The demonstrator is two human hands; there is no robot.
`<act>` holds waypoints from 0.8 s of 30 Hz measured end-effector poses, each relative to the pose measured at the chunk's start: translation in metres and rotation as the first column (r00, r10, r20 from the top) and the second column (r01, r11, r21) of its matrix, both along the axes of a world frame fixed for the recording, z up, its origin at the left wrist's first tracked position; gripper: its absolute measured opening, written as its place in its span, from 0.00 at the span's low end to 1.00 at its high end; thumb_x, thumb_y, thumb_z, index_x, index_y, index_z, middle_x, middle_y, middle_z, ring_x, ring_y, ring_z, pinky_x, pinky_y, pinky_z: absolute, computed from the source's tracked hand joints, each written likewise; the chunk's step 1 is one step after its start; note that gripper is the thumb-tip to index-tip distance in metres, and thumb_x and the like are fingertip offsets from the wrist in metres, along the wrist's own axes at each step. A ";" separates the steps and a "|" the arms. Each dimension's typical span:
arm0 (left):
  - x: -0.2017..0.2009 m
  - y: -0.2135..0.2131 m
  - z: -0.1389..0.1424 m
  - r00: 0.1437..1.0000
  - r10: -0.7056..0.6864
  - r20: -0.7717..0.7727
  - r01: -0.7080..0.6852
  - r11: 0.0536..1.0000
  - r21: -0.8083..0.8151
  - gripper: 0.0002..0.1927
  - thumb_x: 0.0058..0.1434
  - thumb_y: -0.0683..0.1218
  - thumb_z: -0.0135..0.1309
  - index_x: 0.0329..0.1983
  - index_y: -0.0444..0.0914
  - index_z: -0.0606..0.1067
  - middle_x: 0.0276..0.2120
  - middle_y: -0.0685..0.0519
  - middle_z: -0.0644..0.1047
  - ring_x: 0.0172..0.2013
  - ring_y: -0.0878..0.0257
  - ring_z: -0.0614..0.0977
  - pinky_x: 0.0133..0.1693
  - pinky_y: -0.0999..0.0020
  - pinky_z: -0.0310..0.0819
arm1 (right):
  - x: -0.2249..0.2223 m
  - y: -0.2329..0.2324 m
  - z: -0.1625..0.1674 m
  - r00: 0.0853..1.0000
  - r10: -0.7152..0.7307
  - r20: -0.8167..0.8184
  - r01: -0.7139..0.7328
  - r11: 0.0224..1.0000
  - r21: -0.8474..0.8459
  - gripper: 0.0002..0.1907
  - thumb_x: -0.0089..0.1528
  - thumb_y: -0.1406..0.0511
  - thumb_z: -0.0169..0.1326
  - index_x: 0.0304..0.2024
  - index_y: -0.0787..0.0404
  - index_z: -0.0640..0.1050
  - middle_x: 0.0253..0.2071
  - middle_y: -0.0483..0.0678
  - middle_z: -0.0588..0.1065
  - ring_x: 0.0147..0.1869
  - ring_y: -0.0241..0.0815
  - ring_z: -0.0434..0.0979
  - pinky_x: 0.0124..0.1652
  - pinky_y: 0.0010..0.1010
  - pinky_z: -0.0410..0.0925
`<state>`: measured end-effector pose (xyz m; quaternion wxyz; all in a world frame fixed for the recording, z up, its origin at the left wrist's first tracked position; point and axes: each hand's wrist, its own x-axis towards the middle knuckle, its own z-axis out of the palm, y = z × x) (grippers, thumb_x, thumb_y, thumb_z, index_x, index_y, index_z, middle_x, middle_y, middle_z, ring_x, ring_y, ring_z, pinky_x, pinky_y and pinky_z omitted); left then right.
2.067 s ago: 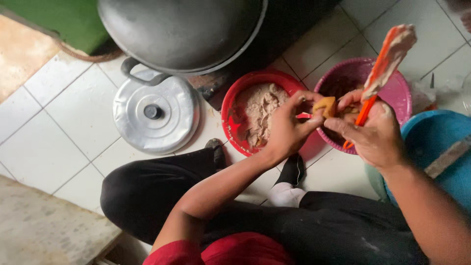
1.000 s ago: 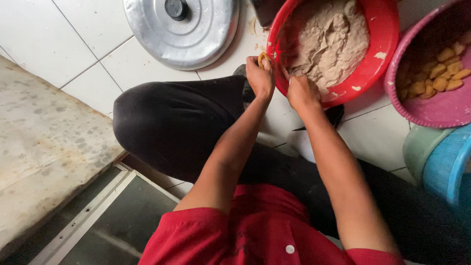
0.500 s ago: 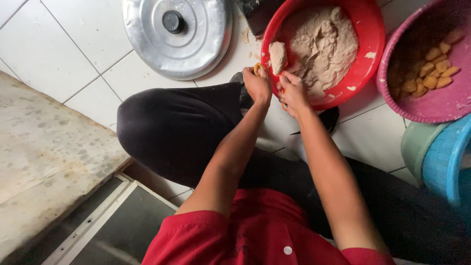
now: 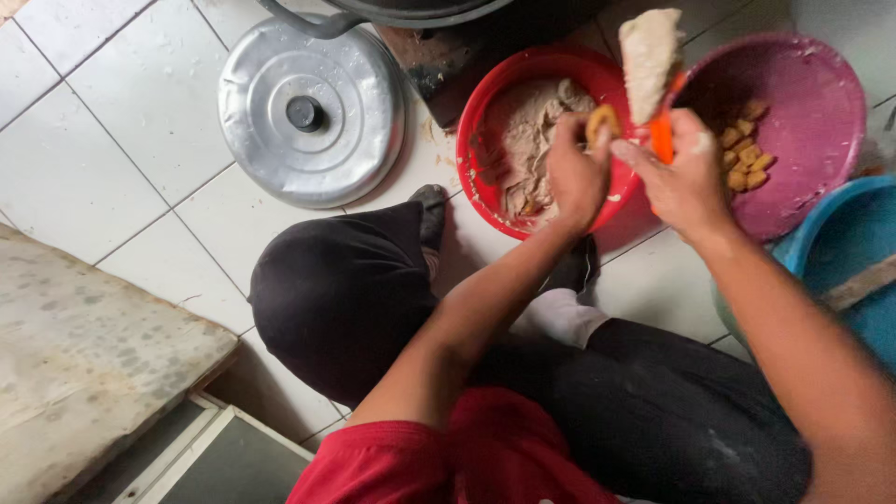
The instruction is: The person scoops a paste onto small fried pieces using a spatula, then places the coated pieces into a pot of boiling water. Later, the person uses a slotted spoon to remove the cooked pieces from the pot and transfers them into a blue basin.
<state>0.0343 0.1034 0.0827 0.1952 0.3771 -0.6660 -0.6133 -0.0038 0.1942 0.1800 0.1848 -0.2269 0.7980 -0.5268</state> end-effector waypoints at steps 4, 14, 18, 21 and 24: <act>-0.007 0.038 0.073 0.911 -0.292 -0.291 0.299 0.954 -0.019 0.15 0.65 0.47 0.53 0.53 0.38 0.74 0.45 0.43 0.80 0.47 0.47 0.83 0.49 0.56 0.77 | 0.000 0.038 0.055 0.969 -0.240 0.054 0.242 0.970 -0.033 0.13 0.65 0.69 0.62 0.46 0.60 0.70 0.41 0.40 0.74 0.43 0.26 0.74 0.43 0.19 0.70; -0.030 0.023 0.102 0.589 -0.628 -0.510 0.753 0.656 0.062 0.14 0.80 0.49 0.40 0.50 0.36 0.73 0.38 0.49 0.77 0.41 0.61 0.79 0.47 0.66 0.75 | 0.011 0.073 0.079 0.853 -0.439 0.282 0.512 0.809 -0.288 0.07 0.71 0.69 0.53 0.38 0.61 0.69 0.32 0.41 0.69 0.25 0.29 0.60 0.25 0.23 0.56; -0.046 0.031 0.101 0.554 -0.527 -0.645 0.821 0.476 0.316 0.11 0.78 0.47 0.42 0.53 0.36 0.71 0.43 0.53 0.75 0.42 0.68 0.76 0.46 0.70 0.74 | -0.004 0.075 0.085 0.813 -0.434 0.388 0.561 0.761 -0.326 0.06 0.71 0.66 0.48 0.39 0.60 0.71 0.28 0.41 0.67 0.23 0.29 0.59 0.24 0.22 0.55; -0.050 0.024 0.103 0.516 -0.585 -0.625 0.853 0.284 0.438 0.14 0.75 0.50 0.43 0.58 0.41 0.70 0.45 0.55 0.76 0.42 0.69 0.79 0.43 0.70 0.77 | -0.007 0.079 0.086 0.831 -0.405 0.382 0.533 0.778 -0.333 0.05 0.71 0.65 0.47 0.41 0.60 0.72 0.28 0.41 0.67 0.23 0.29 0.58 0.25 0.23 0.56; -0.043 0.012 0.101 0.419 -0.609 -0.673 0.905 0.219 0.365 0.17 0.75 0.51 0.48 0.62 0.38 0.73 0.47 0.54 0.78 0.44 0.68 0.80 0.46 0.70 0.78 | 0.002 0.084 0.083 0.840 -0.436 0.323 0.523 0.809 -0.268 0.04 0.71 0.65 0.49 0.44 0.59 0.72 0.31 0.40 0.67 0.25 0.28 0.58 0.26 0.22 0.55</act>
